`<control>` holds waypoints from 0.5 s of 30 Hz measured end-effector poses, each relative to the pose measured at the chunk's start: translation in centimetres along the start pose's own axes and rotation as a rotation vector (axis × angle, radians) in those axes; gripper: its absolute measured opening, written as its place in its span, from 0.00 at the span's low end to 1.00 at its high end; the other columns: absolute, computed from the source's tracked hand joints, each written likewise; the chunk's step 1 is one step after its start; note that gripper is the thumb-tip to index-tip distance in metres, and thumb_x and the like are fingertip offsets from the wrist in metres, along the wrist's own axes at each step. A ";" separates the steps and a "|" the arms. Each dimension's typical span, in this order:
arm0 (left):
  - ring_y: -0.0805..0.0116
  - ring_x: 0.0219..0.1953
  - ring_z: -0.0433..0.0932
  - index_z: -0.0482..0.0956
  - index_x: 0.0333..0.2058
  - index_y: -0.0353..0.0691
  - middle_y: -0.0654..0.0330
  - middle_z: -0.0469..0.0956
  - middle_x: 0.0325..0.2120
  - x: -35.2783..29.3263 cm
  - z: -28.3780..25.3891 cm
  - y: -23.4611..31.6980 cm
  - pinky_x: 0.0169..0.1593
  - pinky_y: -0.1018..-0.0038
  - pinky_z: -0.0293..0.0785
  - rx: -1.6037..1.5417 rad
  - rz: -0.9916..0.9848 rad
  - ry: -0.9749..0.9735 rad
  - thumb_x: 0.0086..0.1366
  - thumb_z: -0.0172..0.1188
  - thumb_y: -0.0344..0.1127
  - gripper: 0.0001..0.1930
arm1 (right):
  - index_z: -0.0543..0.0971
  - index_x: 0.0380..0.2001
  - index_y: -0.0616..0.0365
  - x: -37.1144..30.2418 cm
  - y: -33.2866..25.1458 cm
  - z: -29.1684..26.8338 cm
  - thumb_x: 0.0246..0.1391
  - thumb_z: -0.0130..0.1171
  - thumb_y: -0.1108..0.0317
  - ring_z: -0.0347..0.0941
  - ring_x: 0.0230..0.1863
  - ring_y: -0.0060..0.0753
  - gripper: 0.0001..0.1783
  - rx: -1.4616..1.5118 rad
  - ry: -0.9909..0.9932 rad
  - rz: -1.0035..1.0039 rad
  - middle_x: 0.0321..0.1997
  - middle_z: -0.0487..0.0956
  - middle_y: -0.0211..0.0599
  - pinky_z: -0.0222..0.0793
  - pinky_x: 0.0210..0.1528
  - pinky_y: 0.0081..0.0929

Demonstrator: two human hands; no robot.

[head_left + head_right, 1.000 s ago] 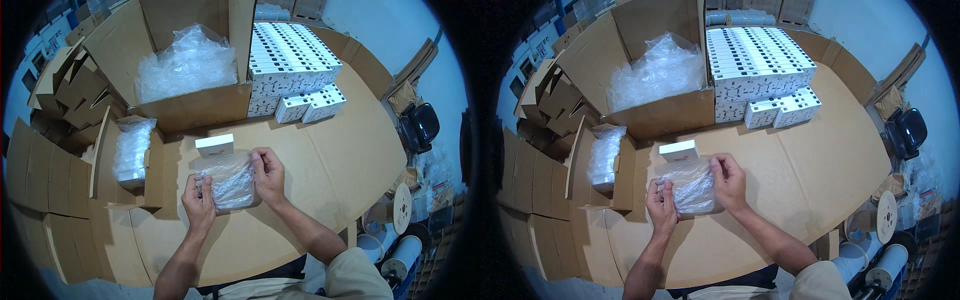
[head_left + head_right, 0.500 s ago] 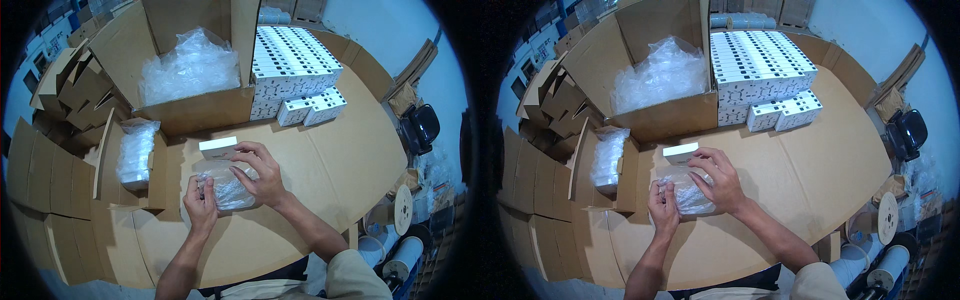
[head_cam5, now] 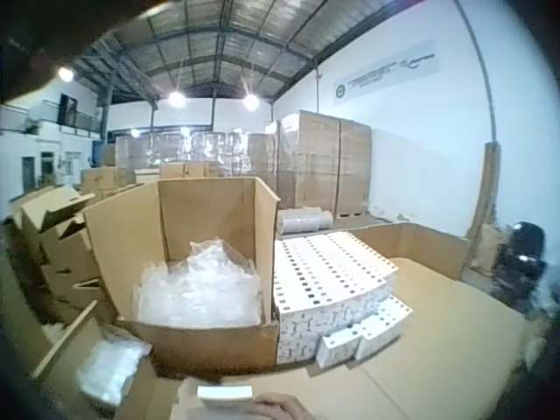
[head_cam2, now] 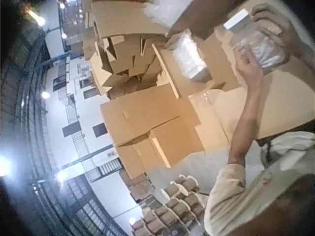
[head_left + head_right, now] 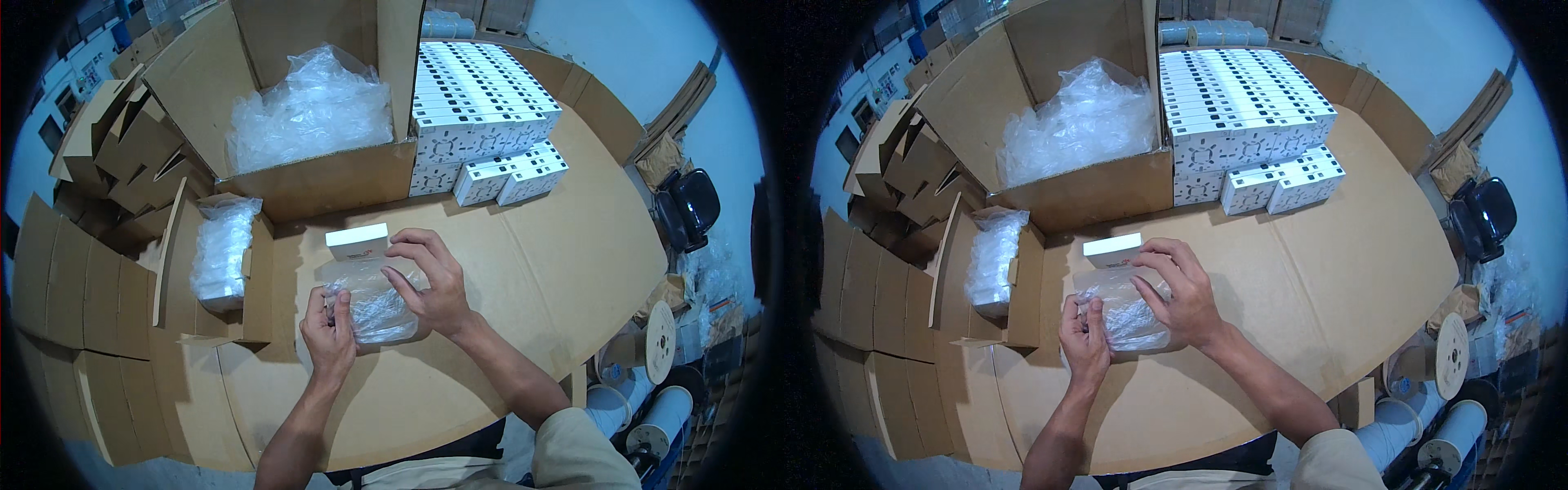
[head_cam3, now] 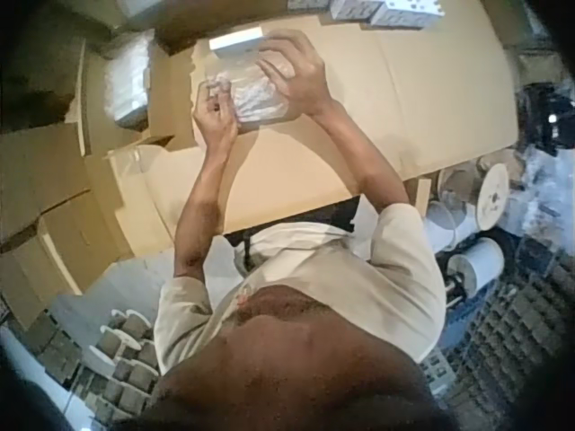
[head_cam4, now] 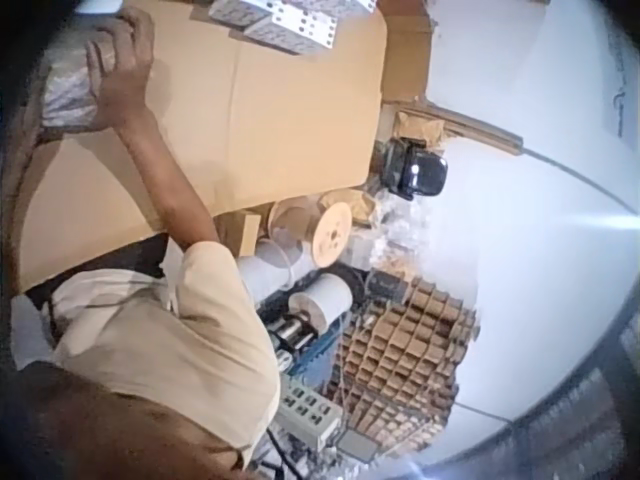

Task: Packing small product boxes into bubble wrap bags and then into larger shipping boxes.

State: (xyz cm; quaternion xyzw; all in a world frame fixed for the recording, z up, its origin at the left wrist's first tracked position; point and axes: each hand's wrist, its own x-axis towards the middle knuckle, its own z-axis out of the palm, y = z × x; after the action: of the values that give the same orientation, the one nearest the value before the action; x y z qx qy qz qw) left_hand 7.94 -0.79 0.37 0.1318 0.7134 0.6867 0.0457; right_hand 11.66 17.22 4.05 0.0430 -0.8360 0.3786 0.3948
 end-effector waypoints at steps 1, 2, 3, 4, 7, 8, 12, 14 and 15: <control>0.82 0.14 0.67 0.73 0.37 0.38 0.69 0.71 0.14 0.0 -0.1 -0.2 0.17 0.78 0.58 0.002 0.001 0.000 0.76 0.55 0.39 0.11 | 0.82 0.37 0.61 0.1 -0.1 0.0 0.45 0.72 0.79 0.79 0.48 0.42 0.14 -0.009 -0.008 -0.009 0.47 0.79 0.44 0.78 0.48 0.34; 0.82 0.14 0.67 0.73 0.37 0.38 0.69 0.71 0.14 0.0 -0.2 -0.7 0.17 0.78 0.58 0.013 -0.002 0.002 0.76 0.56 0.40 0.11 | 0.82 0.37 0.61 0.1 -0.1 -0.1 0.45 0.72 0.79 0.79 0.48 0.42 0.14 -0.019 -0.016 -0.018 0.47 0.79 0.44 0.78 0.49 0.34; 0.82 0.14 0.67 0.73 0.37 0.38 0.69 0.71 0.14 0.1 -0.2 -1.0 0.17 0.78 0.59 0.023 -0.006 0.003 0.76 0.56 0.40 0.11 | 0.82 0.37 0.61 0.1 0.0 -0.1 0.45 0.72 0.79 0.79 0.48 0.42 0.14 -0.020 -0.015 -0.018 0.47 0.79 0.44 0.78 0.49 0.34; 0.82 0.14 0.67 0.73 0.37 0.38 0.69 0.71 0.14 0.1 -0.2 -0.9 0.17 0.78 0.59 0.022 -0.006 0.003 0.76 0.56 0.40 0.11 | 0.82 0.37 0.61 0.1 0.0 -0.2 0.45 0.72 0.79 0.79 0.48 0.42 0.14 -0.017 -0.020 -0.016 0.47 0.79 0.44 0.78 0.49 0.34; 0.82 0.14 0.67 0.73 0.36 0.38 0.69 0.71 0.15 0.0 -0.1 -0.5 0.17 0.78 0.59 0.028 -0.002 -0.005 0.76 0.56 0.40 0.11 | 0.81 0.36 0.61 -0.1 0.3 -0.2 0.45 0.72 0.79 0.79 0.48 0.42 0.14 -0.010 -0.025 -0.010 0.46 0.79 0.44 0.77 0.49 0.34; 0.82 0.14 0.67 0.73 0.36 0.38 0.69 0.71 0.15 0.0 -0.1 -0.4 0.17 0.78 0.59 0.009 -0.008 -0.010 0.76 0.56 0.40 0.12 | 0.81 0.36 0.61 -0.1 0.3 -0.2 0.45 0.72 0.79 0.79 0.48 0.42 0.13 -0.005 -0.025 -0.006 0.46 0.79 0.44 0.77 0.48 0.34; 0.82 0.15 0.68 0.73 0.37 0.38 0.69 0.71 0.14 0.1 -0.1 -0.9 0.18 0.77 0.60 0.029 0.015 0.000 0.76 0.56 0.40 0.11 | 0.81 0.35 0.61 -0.1 0.4 -0.1 0.45 0.72 0.79 0.79 0.48 0.42 0.12 0.003 -0.018 0.005 0.45 0.79 0.44 0.77 0.48 0.35; 0.82 0.16 0.68 0.74 0.37 0.37 0.68 0.71 0.14 0.0 -0.1 -0.4 0.19 0.77 0.60 0.038 0.008 0.000 0.76 0.56 0.39 0.11 | 0.81 0.34 0.61 -0.2 0.6 -0.1 0.45 0.72 0.80 0.78 0.49 0.42 0.12 -0.007 -0.035 0.005 0.44 0.79 0.43 0.76 0.49 0.34; 0.82 0.16 0.68 0.74 0.37 0.37 0.67 0.72 0.15 0.0 0.0 -0.1 0.19 0.77 0.60 0.046 0.003 0.000 0.76 0.56 0.39 0.11 | 0.81 0.34 0.61 -0.2 0.5 -0.2 0.45 0.72 0.80 0.78 0.49 0.42 0.12 -0.008 -0.035 0.004 0.44 0.79 0.43 0.76 0.49 0.34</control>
State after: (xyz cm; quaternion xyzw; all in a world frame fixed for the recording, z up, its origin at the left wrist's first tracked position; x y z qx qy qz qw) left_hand 7.88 -0.83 0.23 0.1339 0.7288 0.6702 0.0419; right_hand 11.71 17.68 3.66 0.0462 -0.8443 0.3755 0.3796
